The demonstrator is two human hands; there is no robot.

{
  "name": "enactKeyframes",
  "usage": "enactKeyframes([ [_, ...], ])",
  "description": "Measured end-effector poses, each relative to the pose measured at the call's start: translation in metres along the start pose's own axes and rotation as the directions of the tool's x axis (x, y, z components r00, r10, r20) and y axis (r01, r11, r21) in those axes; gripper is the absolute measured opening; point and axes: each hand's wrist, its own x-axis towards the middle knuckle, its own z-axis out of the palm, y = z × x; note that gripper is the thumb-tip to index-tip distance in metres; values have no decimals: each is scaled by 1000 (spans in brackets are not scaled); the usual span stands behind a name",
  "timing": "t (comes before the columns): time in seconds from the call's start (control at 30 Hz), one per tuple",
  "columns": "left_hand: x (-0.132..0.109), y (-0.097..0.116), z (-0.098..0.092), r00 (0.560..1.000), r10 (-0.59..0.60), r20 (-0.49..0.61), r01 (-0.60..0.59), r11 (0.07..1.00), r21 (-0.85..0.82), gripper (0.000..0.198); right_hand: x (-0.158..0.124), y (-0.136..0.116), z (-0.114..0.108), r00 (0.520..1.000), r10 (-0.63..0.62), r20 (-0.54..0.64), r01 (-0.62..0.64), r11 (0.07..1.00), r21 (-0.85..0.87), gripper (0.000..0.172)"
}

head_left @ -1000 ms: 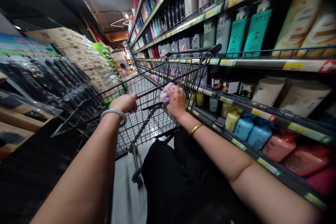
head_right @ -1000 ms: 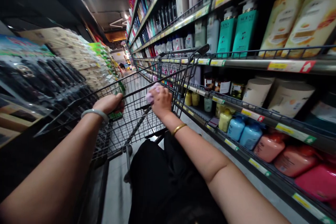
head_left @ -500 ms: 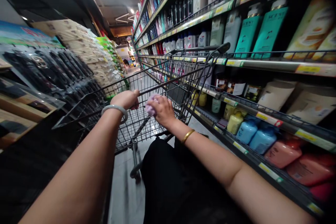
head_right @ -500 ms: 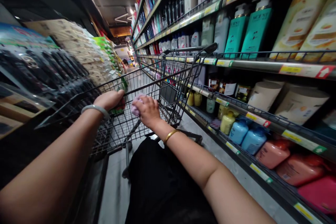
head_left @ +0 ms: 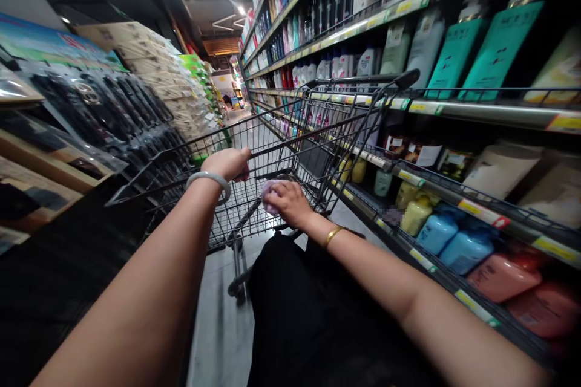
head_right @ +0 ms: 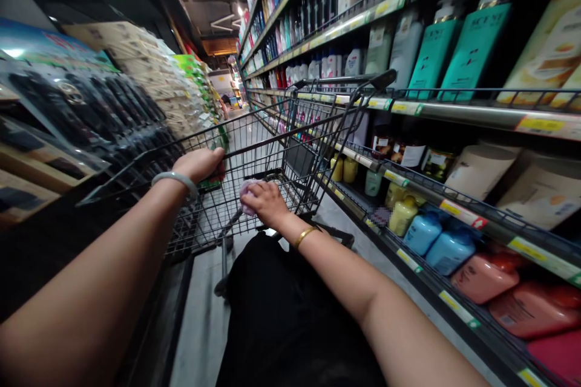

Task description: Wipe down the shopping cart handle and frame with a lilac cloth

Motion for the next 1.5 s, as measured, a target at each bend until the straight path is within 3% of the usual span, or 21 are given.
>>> enactKeyframes([
  [0.1,0,1,1,1000,2,-30,-2,1000,-12,67,10,0,-20,993,96,-75,-95,995,18,31],
  [0.17,1,1,2,999,1,-44,-2,1000,-19,67,22,0,-40,972,160,-171,-160,987,13,34],
  [0.23,1,2,3,999,-3,-53,2,1000,-29,67,28,2,-48,962,192,-193,-193,981,12,37],
  [0.4,-2,6,5,999,-13,-48,8,995,-98,67,-1,11,-24,998,61,13,-62,997,44,38],
  [0.47,-2,8,6,999,-6,-45,0,992,-128,66,-7,16,-24,997,79,16,-80,995,66,34],
  [0.57,-1,8,6,998,-4,-55,-5,987,-163,68,8,22,-44,973,168,-156,-159,985,72,29],
  [0.67,0,8,7,998,-2,-63,-9,983,-186,74,24,28,-58,948,159,-276,-149,987,55,31],
  [0.73,-1,9,8,997,0,-72,-15,981,-195,74,18,30,-54,962,131,-240,-131,991,19,31],
  [0.83,-4,11,7,998,-3,-68,-11,979,-201,74,-6,33,-36,997,49,-65,-50,999,-10,32],
  [0.9,-6,12,7,998,-8,-63,-5,979,-204,75,-14,37,-31,999,30,-41,-28,999,30,30],
  [0.97,-7,12,6,998,-10,-63,-3,979,-206,75,-7,43,-36,986,62,-155,-50,996,79,26],
  [1.03,-7,12,6,998,-9,-59,-3,979,-202,76,8,50,-47,942,110,-318,-77,990,114,24],
  [1.1,-7,12,6,999,-7,-54,-4,980,-197,77,17,54,-55,909,130,-397,-90,989,118,23],
  [1.17,-7,11,6,999,-6,-54,-5,981,-192,78,12,54,-54,929,128,-348,-104,991,87,26],
  [1.27,-8,11,6,998,-3,-66,-9,982,-189,77,-11,50,-41,986,100,-133,-96,995,36,32],
  [1.33,-7,11,6,997,-1,-72,-12,982,-186,76,-18,51,-38,993,93,-66,-89,994,62,31],
  [1.4,-7,10,6,997,3,-78,-17,983,-180,75,-10,55,-46,984,107,-144,-92,990,109,28],
  [1.5,-6,9,7,997,10,-81,-24,984,-175,78,14,63,-66,922,127,-367,-78,986,145,25],
])
